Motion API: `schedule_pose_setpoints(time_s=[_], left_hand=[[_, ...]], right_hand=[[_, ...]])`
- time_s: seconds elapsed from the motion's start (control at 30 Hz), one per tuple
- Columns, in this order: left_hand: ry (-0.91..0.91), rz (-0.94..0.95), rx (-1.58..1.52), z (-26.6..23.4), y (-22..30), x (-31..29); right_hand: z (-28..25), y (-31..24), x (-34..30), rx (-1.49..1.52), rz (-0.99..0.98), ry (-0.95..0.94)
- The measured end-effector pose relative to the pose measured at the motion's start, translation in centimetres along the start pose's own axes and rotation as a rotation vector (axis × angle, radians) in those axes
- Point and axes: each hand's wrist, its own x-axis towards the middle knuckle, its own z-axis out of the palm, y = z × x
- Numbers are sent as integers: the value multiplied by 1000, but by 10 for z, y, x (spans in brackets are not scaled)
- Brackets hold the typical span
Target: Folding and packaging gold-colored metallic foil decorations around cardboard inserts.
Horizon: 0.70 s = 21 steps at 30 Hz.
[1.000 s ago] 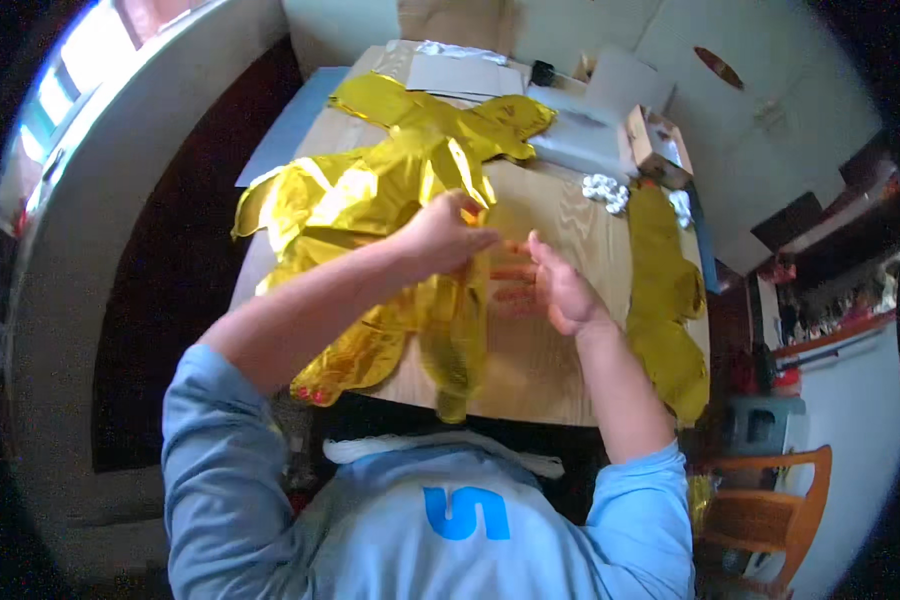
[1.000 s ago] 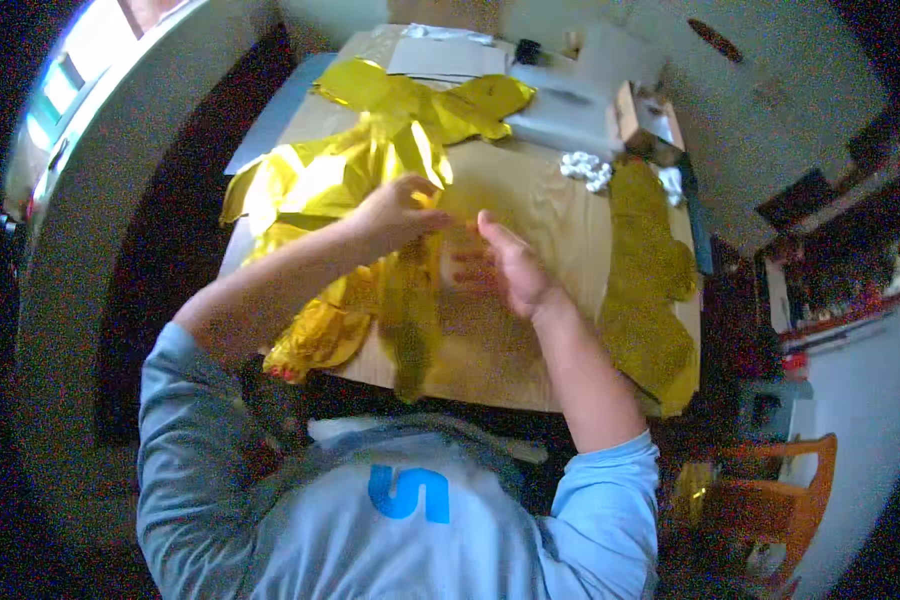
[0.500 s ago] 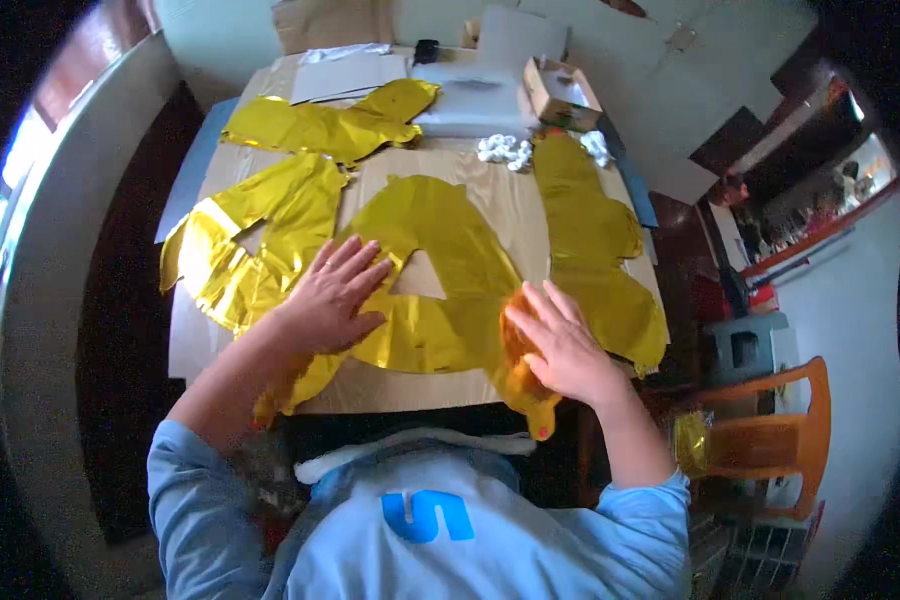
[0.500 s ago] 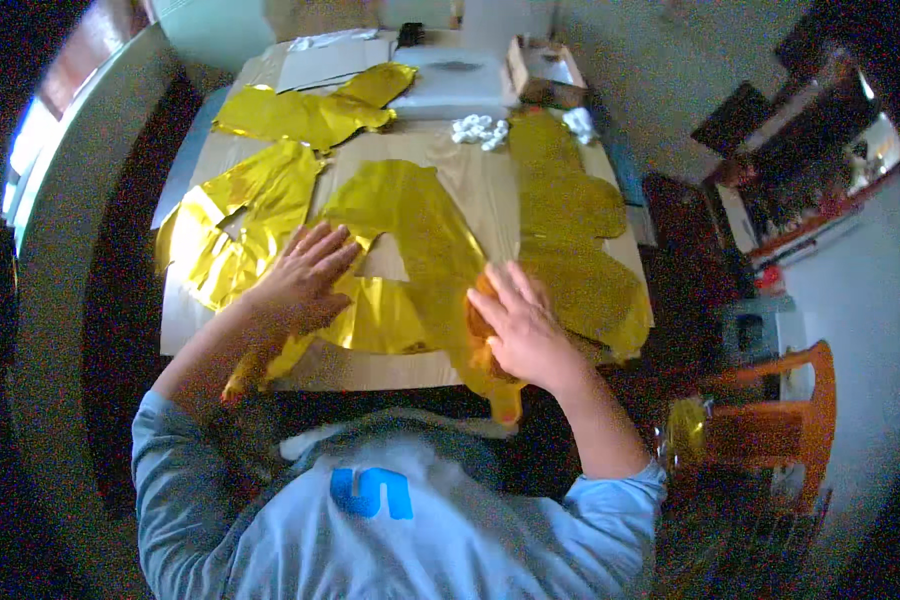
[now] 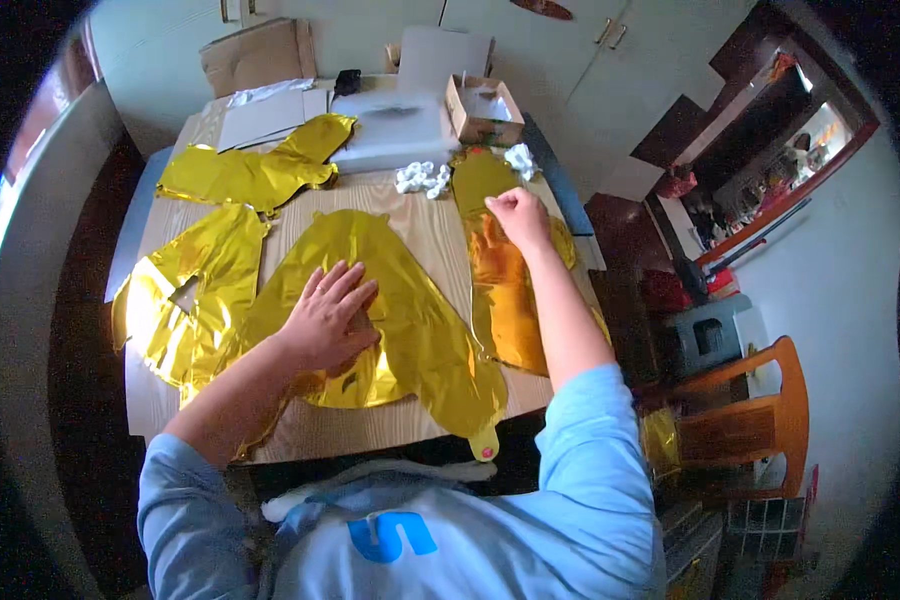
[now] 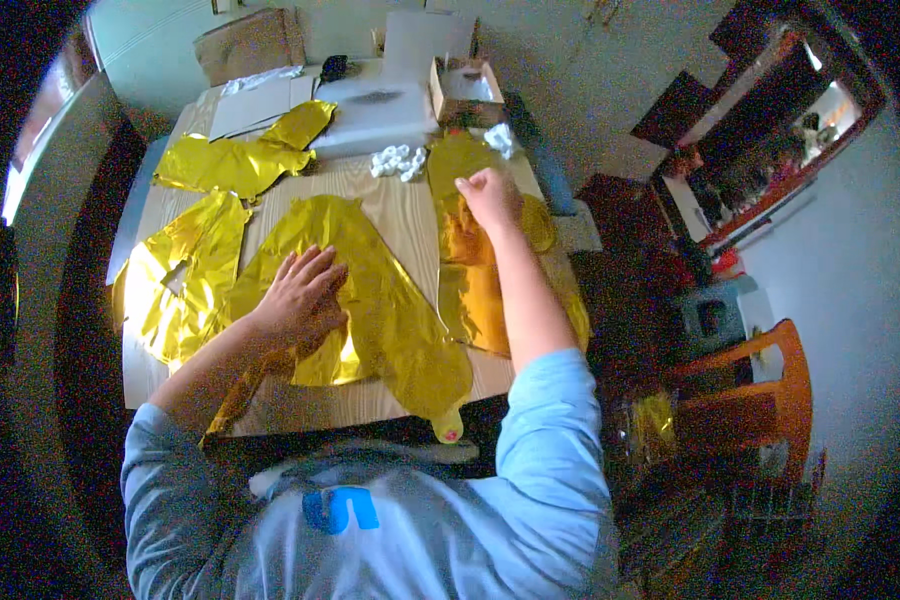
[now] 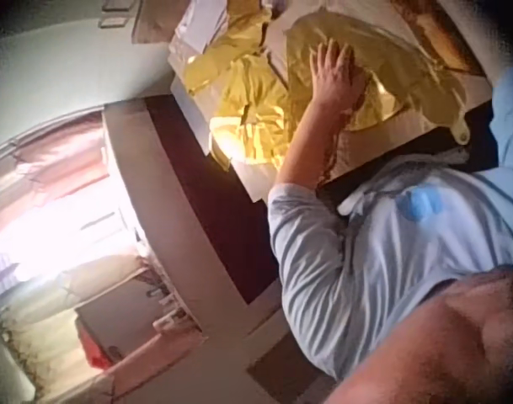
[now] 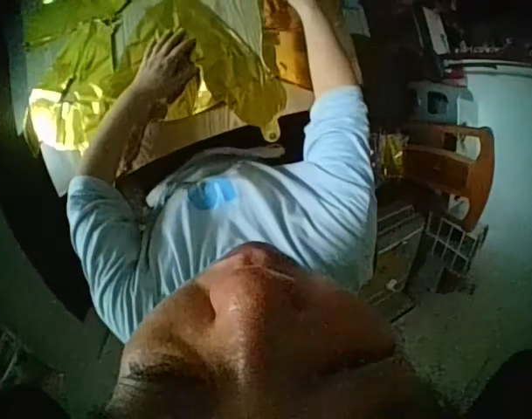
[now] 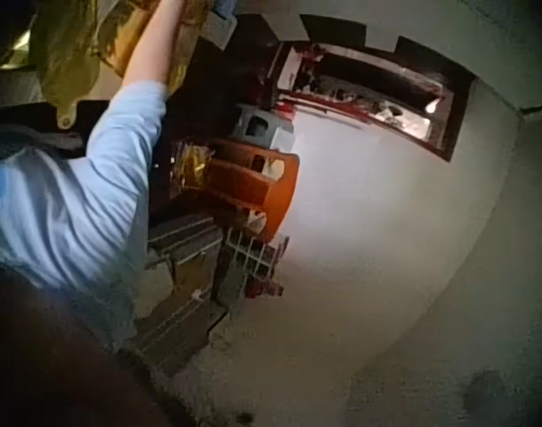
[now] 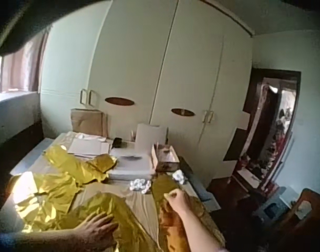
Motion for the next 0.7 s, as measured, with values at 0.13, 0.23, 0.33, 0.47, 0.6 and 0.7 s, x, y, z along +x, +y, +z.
schedule_pose_setpoints(time_s=[0.13, 0.23, 0.33, 0.47, 0.6, 0.7], left_hand=[[27, -25, -23, -10, 2, -2], [54, 25, -53, -8, -6, 15], [66, 55, -187, 2, -21, 49], [141, 153, -323, 18, -28, 96], [204, 188, -296, 27, -3, 135], [203, 248, -278, 33, 7, 161]], right_hand=[[14, -31, 0, -266, 30, -20], [18, -9, 12, -117, 95, -160], [25, 18, 19, -140, 40, -91], [23, -13, 0, -266, -77, 38], [20, -3, 12, -181, 4, -57], [20, 5, 16, -112, 37, -95]])
